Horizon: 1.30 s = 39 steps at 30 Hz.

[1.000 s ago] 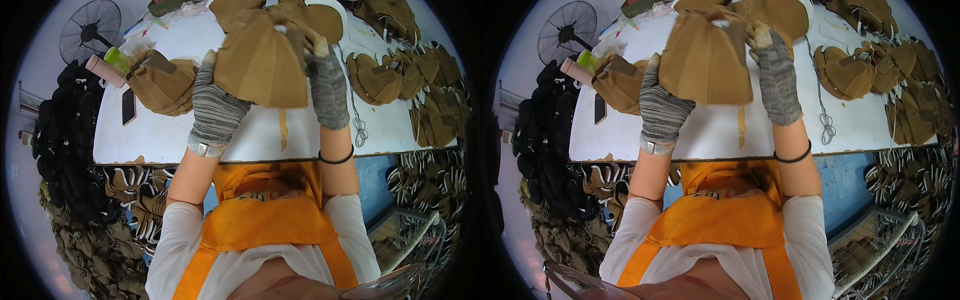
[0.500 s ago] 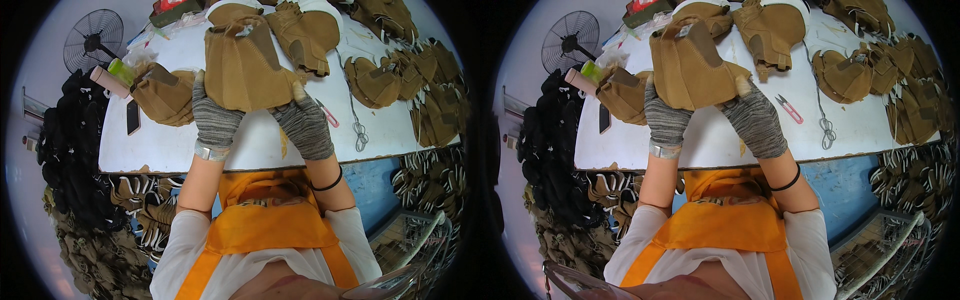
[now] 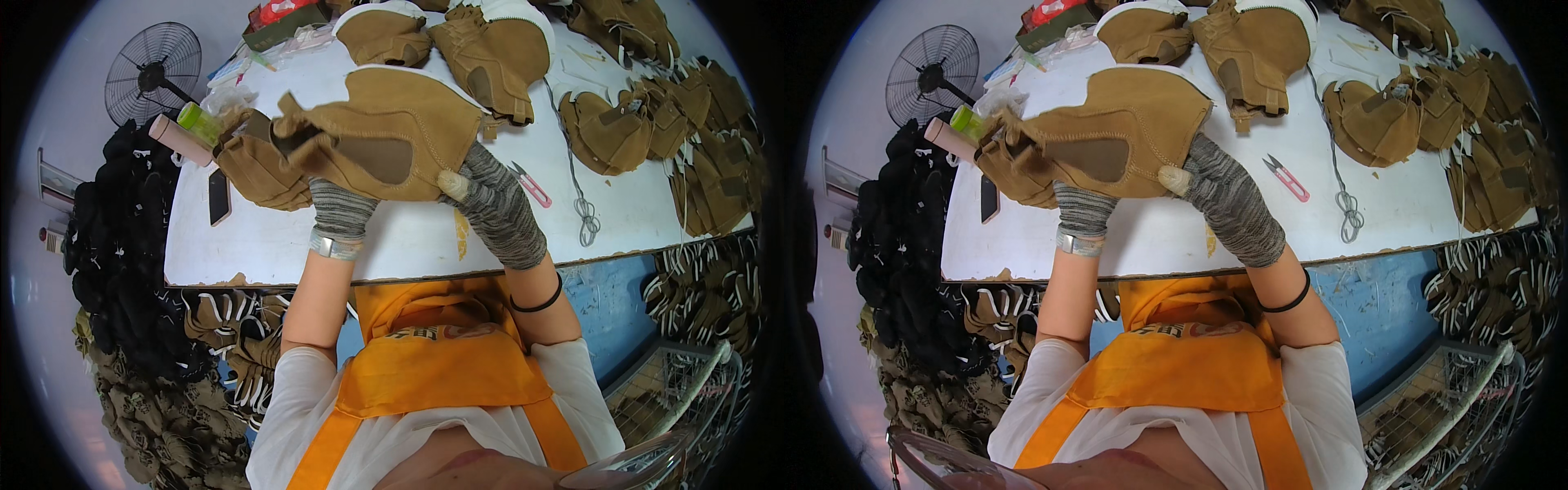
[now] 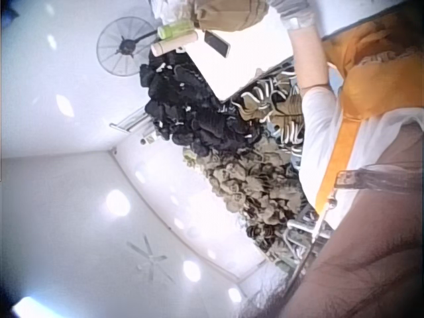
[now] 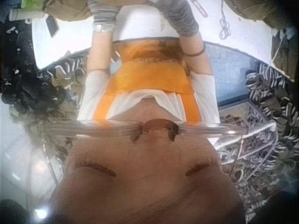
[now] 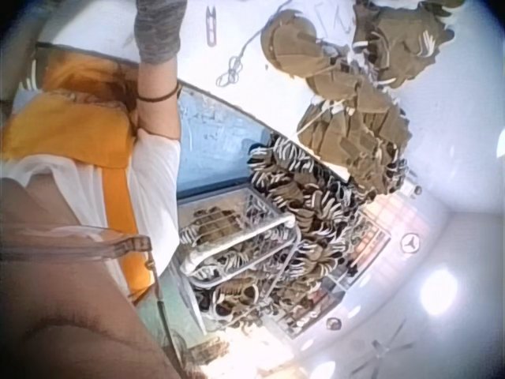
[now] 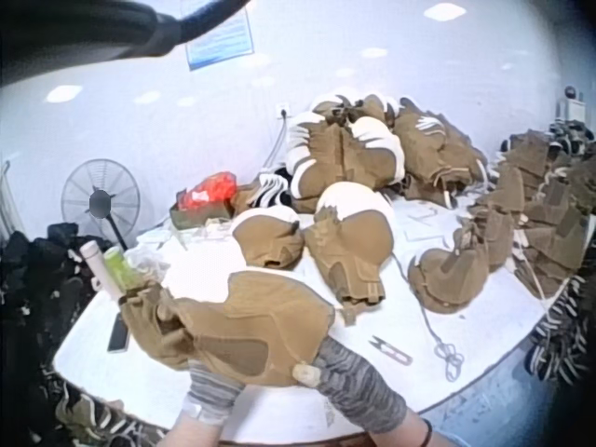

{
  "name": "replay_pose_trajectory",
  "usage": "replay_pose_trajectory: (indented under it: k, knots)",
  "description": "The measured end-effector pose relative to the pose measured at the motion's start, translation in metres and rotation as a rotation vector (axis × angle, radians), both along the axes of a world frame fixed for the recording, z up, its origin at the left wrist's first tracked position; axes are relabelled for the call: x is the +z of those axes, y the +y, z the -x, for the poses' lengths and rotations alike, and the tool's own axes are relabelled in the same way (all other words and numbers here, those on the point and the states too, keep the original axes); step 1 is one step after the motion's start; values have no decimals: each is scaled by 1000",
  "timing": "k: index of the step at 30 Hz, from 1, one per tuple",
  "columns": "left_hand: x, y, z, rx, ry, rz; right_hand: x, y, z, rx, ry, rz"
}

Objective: The person picks up various brown boot upper components from a table, turns them over, and uses a small nipper to trim loose threads or excess material.

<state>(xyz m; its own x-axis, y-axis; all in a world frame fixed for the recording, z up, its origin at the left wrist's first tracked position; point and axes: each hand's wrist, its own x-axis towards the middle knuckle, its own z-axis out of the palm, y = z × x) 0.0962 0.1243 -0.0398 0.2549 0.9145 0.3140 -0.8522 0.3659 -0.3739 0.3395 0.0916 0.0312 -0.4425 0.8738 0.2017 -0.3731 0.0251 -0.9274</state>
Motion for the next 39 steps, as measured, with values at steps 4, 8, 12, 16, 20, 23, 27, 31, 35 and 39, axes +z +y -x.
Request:
replay_pose_trajectory:
  k: [4,8,12,16,20,23,27,31,35,39]
  knots:
    - [-14,11,11,711,1445,-109,0,1,-4,-1,-37,-12]
    - [-27,10,30,588,1118,-66,-8,5,-2,5,-74,-51]
    - [4,-3,18,536,1089,45,-17,12,-1,-19,-22,-95]
    - [23,-11,27,101,848,-69,-18,17,-1,-8,17,-75]
    - [50,-36,10,327,1128,-77,-20,19,4,-83,-12,-26]
    - [52,-39,11,491,1326,-123,-25,22,5,-131,10,-10]
    - [56,-36,11,556,1384,-185,-25,22,7,-166,9,32]
    - [57,-40,14,639,1463,-259,-18,18,10,-130,63,144]
    - [67,-54,20,671,1637,-233,-40,34,17,35,191,201]
    - [75,-71,32,725,1729,-204,-44,42,31,102,88,233]
